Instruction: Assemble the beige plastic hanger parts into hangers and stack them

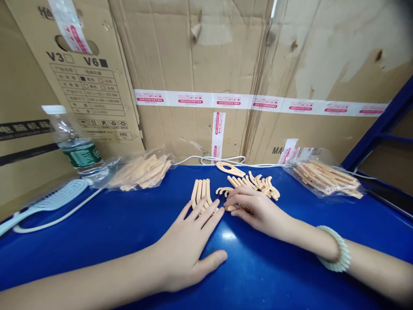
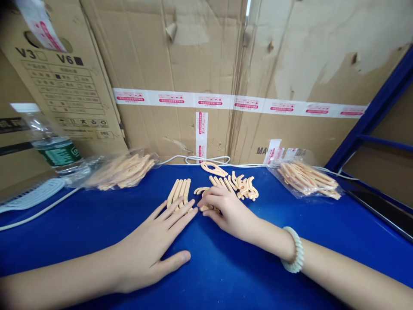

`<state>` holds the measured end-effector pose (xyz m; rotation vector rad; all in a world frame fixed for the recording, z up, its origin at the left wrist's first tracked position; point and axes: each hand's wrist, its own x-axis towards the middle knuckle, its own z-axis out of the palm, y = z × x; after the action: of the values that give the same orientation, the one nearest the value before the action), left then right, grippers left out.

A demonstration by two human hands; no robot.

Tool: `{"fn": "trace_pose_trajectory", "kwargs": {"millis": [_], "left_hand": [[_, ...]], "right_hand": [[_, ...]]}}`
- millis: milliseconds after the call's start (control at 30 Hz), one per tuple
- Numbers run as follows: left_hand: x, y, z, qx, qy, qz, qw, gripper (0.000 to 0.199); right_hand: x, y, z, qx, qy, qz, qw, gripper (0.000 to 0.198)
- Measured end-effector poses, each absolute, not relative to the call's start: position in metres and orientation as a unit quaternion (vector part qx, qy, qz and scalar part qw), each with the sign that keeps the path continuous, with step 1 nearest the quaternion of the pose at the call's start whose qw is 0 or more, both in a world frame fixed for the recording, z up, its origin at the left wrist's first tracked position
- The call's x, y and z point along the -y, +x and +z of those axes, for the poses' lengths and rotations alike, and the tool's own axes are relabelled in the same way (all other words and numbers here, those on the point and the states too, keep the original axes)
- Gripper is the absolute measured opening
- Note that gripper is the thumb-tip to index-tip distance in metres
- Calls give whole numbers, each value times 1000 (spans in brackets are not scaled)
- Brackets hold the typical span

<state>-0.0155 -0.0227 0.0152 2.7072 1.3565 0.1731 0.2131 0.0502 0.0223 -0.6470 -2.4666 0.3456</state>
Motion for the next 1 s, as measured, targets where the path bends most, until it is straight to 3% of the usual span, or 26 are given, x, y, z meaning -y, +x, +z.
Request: {"fn": "trace_pose_trajectory", "kwargs": {"millis": [233, 567, 700, 1000], "left_hand": [[25, -18, 24, -442, 892, 30, 95, 79], [-6, -39, 21, -445, 891, 48, 79, 79], [-17, -47, 21, -437, 895, 34, 80, 77], [-16, -45, 21, -449, 890, 37, 69, 75]], "right_hand": [[-65, 199, 33, 944, -235, 114, 201, 14], [-96, 178, 46, 953, -238, 90, 165, 13], [-97, 190, 58, 949, -243, 91, 181, 27], [-65, 231, 43, 959, -224, 55, 165, 35]]}}
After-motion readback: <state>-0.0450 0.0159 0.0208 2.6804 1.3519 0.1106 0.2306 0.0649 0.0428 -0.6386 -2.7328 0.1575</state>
